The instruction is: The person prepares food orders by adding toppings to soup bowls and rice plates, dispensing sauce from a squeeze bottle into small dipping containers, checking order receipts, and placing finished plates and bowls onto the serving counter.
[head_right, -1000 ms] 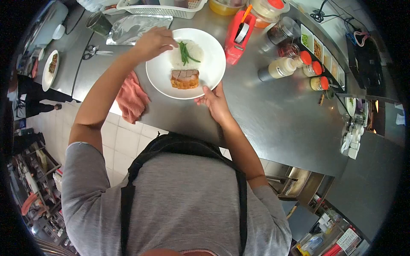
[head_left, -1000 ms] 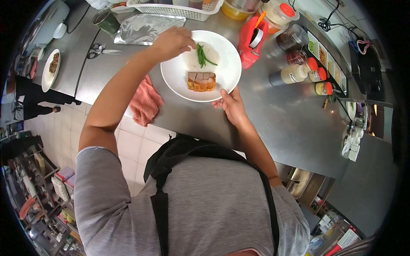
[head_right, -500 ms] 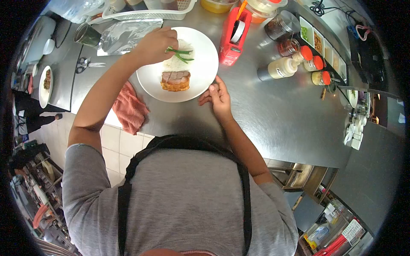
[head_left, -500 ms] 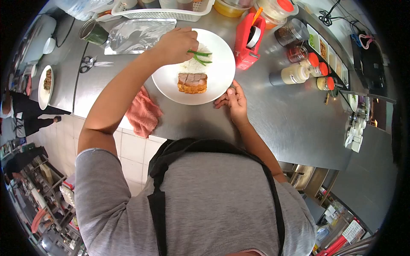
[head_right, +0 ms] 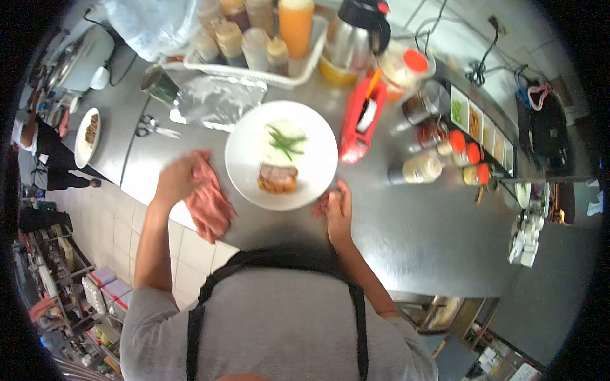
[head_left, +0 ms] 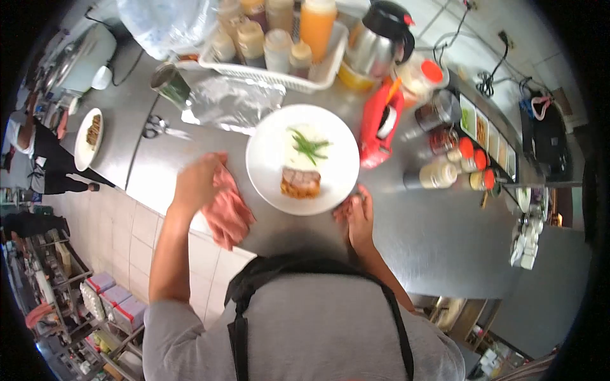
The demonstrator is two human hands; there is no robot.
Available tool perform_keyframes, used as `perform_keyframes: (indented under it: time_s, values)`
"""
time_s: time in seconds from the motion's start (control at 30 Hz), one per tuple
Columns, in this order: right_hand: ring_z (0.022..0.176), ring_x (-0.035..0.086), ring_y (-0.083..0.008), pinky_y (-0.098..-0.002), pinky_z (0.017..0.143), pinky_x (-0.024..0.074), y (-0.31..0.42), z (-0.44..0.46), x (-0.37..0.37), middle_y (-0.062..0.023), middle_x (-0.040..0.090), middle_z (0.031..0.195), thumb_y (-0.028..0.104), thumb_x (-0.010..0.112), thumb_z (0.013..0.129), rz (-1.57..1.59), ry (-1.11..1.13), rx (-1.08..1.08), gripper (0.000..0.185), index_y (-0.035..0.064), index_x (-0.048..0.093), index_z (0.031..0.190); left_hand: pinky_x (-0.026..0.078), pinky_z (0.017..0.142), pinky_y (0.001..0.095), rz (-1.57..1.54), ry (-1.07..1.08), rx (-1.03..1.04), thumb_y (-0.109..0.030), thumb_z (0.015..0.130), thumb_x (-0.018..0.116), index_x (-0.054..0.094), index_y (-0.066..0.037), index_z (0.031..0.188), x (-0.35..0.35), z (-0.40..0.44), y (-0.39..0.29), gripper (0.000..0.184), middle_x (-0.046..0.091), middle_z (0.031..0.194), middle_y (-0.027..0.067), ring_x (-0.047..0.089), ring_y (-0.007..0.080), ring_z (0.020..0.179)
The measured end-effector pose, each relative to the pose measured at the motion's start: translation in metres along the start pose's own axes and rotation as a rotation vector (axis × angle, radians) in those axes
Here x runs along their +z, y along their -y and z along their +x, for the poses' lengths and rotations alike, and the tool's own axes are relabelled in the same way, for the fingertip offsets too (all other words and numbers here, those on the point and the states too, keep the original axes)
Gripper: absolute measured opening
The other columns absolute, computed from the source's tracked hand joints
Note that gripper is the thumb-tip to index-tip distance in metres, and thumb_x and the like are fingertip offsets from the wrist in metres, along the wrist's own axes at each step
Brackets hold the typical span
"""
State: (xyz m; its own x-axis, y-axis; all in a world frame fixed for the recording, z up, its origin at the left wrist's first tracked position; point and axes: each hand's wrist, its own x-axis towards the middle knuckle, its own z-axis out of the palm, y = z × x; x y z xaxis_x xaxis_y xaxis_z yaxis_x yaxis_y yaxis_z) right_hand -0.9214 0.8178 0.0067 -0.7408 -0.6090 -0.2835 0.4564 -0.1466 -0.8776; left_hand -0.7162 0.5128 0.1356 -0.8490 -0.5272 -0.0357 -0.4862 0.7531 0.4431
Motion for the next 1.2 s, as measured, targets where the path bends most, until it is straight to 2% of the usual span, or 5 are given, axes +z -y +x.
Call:
perform_keyframes:
  time_s: [0.23,0.37,0.5,0.77,1.2]
  values:
    - [0.061,0.06,-0.0164,-0.0274,0.048,0.0482,0.021,0.015,0.023,-0.0125,0.06,0.087,0.011,0.043,0.096,-0.321,0.15,0.146,0.031,0.0041,0.034,0.125,0.051,0.071,0.0422,0.175,0.172,0.046,-0.024,0.094,0.047,0.061,-0.008,0.112,-0.01,-0.003,0.044,0.028,0.065,0.1,0.0147,0.064,0.0329,0.087]
    - [0.06,0.059,-0.0161,-0.0278,0.047,0.0481,0.026,-0.023,0.04,-0.0144,0.059,0.09,0.005,0.041,0.094,-0.317,0.037,0.187,0.031,0.0045,0.032,0.124,0.051,0.074,0.0442,-0.026,-0.257,0.001,-0.028,0.077,0.068,0.069,-0.008,0.087,-0.094,0.113,-0.004,0.023,0.068,0.085,0.0173,0.063,0.0374,0.078]
    - [0.06,0.059,-0.0178,-0.029,0.049,0.0487,0.016,-0.082,0.028,-0.0169,0.059,0.093,0.005,0.042,0.093,-0.095,-0.138,0.215,0.035,0.006,0.03,0.126,0.052,0.078,0.0435,-0.009,-0.788,0.076,-0.026,0.079,0.065,0.064,-0.002,0.1,-0.111,0.258,0.015,0.033,0.066,0.088,0.0216,0.064,0.0385,0.086]
    - [0.08,0.066,-0.0242,-0.0349,0.074,0.0555,0.034,-0.156,-0.031,-0.0165,0.063,0.103,0.02,0.05,0.098,-0.137,-0.344,0.102,0.049,0.0035,0.03,0.139,0.049,0.086,0.0467,0.556,-0.539,0.083,-0.046,0.081,0.061,0.067,-0.003,0.097,-0.045,0.383,-0.029,0.046,0.066,0.106,0.0176,0.063,0.034,0.1]
    - [0.082,0.064,-0.0211,-0.0336,0.075,0.054,0.144,-0.259,-0.371,-0.0118,0.06,0.105,0.02,0.054,0.096,-0.183,-0.958,-0.314,0.041,0.0024,0.044,0.131,0.046,0.09,0.0454,-0.062,-0.717,0.37,-0.04,0.083,0.062,0.058,-0.001,0.107,-0.05,0.271,-0.14,0.046,0.063,0.111,0.0177,0.06,0.0322,0.105]
